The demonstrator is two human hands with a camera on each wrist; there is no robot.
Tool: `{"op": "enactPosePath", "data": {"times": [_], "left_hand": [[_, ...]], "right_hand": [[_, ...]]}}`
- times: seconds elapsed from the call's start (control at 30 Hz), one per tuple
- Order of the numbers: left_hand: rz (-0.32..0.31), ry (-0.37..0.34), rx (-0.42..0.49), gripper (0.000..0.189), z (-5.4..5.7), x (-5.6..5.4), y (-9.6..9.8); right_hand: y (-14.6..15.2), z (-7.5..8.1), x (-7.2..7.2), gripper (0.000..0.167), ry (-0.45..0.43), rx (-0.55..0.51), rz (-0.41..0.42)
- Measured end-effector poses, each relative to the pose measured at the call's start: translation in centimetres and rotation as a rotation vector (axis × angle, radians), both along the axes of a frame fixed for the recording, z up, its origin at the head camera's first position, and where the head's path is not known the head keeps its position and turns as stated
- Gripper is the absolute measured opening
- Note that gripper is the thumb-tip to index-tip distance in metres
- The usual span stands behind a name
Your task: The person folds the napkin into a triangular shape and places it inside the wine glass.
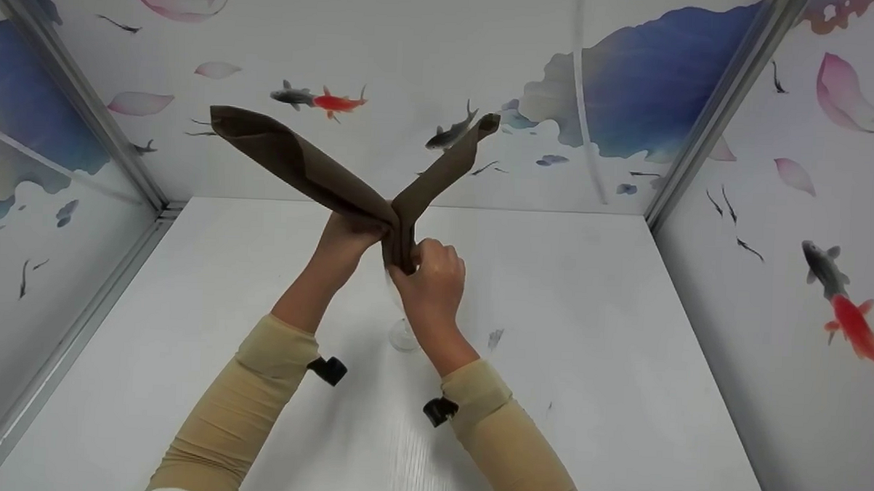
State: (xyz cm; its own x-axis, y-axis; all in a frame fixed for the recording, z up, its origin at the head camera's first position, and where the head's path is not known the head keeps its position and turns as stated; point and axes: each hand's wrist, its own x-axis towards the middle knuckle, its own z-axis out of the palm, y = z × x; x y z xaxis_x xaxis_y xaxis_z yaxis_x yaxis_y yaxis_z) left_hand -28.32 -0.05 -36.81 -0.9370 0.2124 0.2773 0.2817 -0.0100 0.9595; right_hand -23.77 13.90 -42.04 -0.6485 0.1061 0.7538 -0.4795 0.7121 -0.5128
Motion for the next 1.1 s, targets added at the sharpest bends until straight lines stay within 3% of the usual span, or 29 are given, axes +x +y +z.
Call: {"op": "enactPosePath", "data": {"times": [0.3, 0.5, 0.73, 1.1], "left_hand": [[0.009, 0.008, -0.006, 0.028, 0.0, 0.0, -0.4], [0.008, 0.007, -0.053, 0.027, 0.2, 0.1, -0.5], [-0.113, 0.046, 0.139, 0.035, 0.0, 0.5, -0.5], [0.005, 0.054, -0.032, 0.027, -0.8, 0.7, -0.2]], "right_hand": [[0.8, 1.6, -0.4, 0.049, -0.085, 0.069, 0.008], [1.2, 3.4, -0.6, 0.036, -0.039, 0.154, 0.032], [1.4, 3.8, -0.6, 0.031, -0.028, 0.189, 0.026], [1.5, 3.0, -0.5, 0.027, -0.047, 0.183, 0.027]]}}
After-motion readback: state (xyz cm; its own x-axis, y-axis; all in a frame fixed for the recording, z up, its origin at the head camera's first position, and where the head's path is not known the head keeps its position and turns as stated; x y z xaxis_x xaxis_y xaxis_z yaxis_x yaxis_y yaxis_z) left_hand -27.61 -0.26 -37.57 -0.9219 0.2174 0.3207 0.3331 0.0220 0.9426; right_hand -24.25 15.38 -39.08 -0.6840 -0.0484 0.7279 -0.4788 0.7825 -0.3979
